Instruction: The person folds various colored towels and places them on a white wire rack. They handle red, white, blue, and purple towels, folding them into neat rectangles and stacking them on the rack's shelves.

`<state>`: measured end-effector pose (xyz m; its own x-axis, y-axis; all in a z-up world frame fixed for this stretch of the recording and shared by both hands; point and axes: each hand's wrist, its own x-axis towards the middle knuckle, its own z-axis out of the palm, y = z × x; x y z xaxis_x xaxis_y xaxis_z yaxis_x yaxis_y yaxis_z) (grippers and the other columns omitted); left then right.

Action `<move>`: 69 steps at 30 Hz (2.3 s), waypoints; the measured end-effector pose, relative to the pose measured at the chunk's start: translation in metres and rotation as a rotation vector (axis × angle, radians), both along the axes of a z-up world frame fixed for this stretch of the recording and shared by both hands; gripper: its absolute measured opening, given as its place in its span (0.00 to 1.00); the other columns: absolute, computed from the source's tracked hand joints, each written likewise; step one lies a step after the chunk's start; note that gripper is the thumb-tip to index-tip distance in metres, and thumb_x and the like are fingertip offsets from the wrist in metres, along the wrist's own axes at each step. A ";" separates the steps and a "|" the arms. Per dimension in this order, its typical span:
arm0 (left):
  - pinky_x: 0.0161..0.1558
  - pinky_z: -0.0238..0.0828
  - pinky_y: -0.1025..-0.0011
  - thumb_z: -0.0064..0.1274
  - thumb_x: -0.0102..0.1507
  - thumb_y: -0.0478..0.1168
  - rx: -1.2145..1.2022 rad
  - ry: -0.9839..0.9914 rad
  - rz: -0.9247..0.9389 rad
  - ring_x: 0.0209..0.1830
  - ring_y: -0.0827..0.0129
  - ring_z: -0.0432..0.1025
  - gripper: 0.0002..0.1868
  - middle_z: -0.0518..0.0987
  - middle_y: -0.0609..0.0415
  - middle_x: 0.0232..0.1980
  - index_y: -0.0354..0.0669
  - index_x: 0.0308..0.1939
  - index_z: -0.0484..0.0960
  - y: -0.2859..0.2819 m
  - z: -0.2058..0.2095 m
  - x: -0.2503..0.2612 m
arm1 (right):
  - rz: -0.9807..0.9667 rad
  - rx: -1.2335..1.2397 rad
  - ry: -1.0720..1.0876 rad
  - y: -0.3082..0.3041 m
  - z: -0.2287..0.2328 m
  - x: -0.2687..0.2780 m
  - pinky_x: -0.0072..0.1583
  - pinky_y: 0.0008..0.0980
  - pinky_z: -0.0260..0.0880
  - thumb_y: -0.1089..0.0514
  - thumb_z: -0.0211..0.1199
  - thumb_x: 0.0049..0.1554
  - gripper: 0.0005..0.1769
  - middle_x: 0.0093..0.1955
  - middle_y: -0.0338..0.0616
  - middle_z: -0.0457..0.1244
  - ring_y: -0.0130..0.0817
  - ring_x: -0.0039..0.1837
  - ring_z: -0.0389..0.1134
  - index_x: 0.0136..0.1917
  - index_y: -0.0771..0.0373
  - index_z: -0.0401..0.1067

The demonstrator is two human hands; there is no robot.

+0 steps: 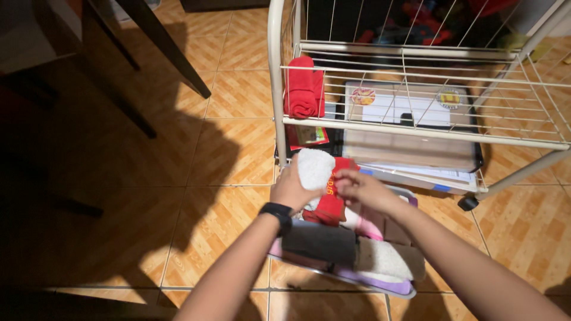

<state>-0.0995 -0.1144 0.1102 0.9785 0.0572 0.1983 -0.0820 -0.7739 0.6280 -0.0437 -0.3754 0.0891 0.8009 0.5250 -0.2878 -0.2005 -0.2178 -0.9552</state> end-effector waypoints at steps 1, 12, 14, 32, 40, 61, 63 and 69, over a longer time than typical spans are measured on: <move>0.59 0.71 0.49 0.81 0.48 0.55 0.054 0.050 0.000 0.65 0.36 0.73 0.67 0.77 0.31 0.65 0.43 0.81 0.53 -0.004 0.005 -0.002 | -0.004 0.011 0.029 -0.001 -0.006 -0.001 0.51 0.32 0.75 0.65 0.63 0.62 0.25 0.57 0.42 0.69 0.31 0.54 0.73 0.73 0.64 0.69; 0.56 0.78 0.51 0.76 0.48 0.46 -0.034 0.035 -0.055 0.56 0.39 0.80 0.55 0.82 0.35 0.57 0.44 0.77 0.66 0.003 0.087 0.005 | -0.059 0.137 0.175 -0.025 0.046 -0.029 0.60 0.37 0.79 0.60 0.62 0.62 0.27 0.64 0.48 0.70 0.38 0.59 0.77 0.74 0.65 0.66; 0.59 0.80 0.55 0.72 0.47 0.43 -0.410 0.119 -0.181 0.58 0.45 0.82 0.53 0.83 0.39 0.57 0.45 0.77 0.67 -0.009 0.091 0.004 | -0.045 0.235 0.240 -0.019 0.068 -0.044 0.61 0.38 0.78 0.57 0.62 0.63 0.30 0.67 0.48 0.69 0.36 0.61 0.76 0.76 0.62 0.65; 0.78 0.68 0.59 0.81 0.51 0.48 -0.538 -0.218 -0.291 0.79 0.51 0.71 0.61 0.74 0.41 0.76 0.36 0.82 0.63 -0.083 0.082 -0.027 | -0.337 0.422 -0.182 -0.025 0.091 -0.044 0.76 0.39 0.64 0.78 0.62 0.48 0.52 0.76 0.46 0.62 0.38 0.79 0.63 0.83 0.59 0.56; 0.80 0.63 0.55 0.84 0.49 0.50 -0.472 -0.301 -0.412 0.81 0.48 0.66 0.70 0.70 0.38 0.79 0.34 0.85 0.55 -0.082 0.082 -0.031 | -0.103 0.502 -0.107 -0.046 0.095 -0.039 0.75 0.38 0.65 0.77 0.66 0.43 0.53 0.74 0.45 0.64 0.35 0.77 0.66 0.81 0.61 0.58; 0.83 0.35 0.41 0.68 0.58 0.43 -0.193 -0.500 -0.129 0.88 0.38 0.51 0.56 0.59 0.28 0.85 0.36 0.85 0.55 -0.127 0.102 -0.067 | -0.590 0.666 -0.187 0.005 0.131 -0.082 0.67 0.44 0.73 0.69 0.68 0.59 0.43 0.68 0.47 0.65 0.38 0.68 0.69 0.80 0.55 0.50; 0.85 0.43 0.44 0.69 0.59 0.45 -0.168 -0.493 -0.204 0.88 0.40 0.56 0.58 0.63 0.31 0.85 0.36 0.86 0.53 -0.117 0.107 -0.061 | -0.548 0.759 -0.087 0.002 0.130 -0.079 0.68 0.45 0.73 0.66 0.65 0.62 0.39 0.68 0.48 0.66 0.39 0.68 0.69 0.82 0.56 0.54; 0.70 0.70 0.54 0.73 0.54 0.52 -0.456 -0.114 -0.288 0.74 0.42 0.71 0.64 0.72 0.34 0.75 0.38 0.86 0.53 -0.114 0.132 -0.063 | -0.505 0.765 -0.003 -0.011 0.127 -0.076 0.71 0.42 0.71 0.57 0.58 0.67 0.33 0.72 0.43 0.65 0.35 0.71 0.69 0.83 0.55 0.58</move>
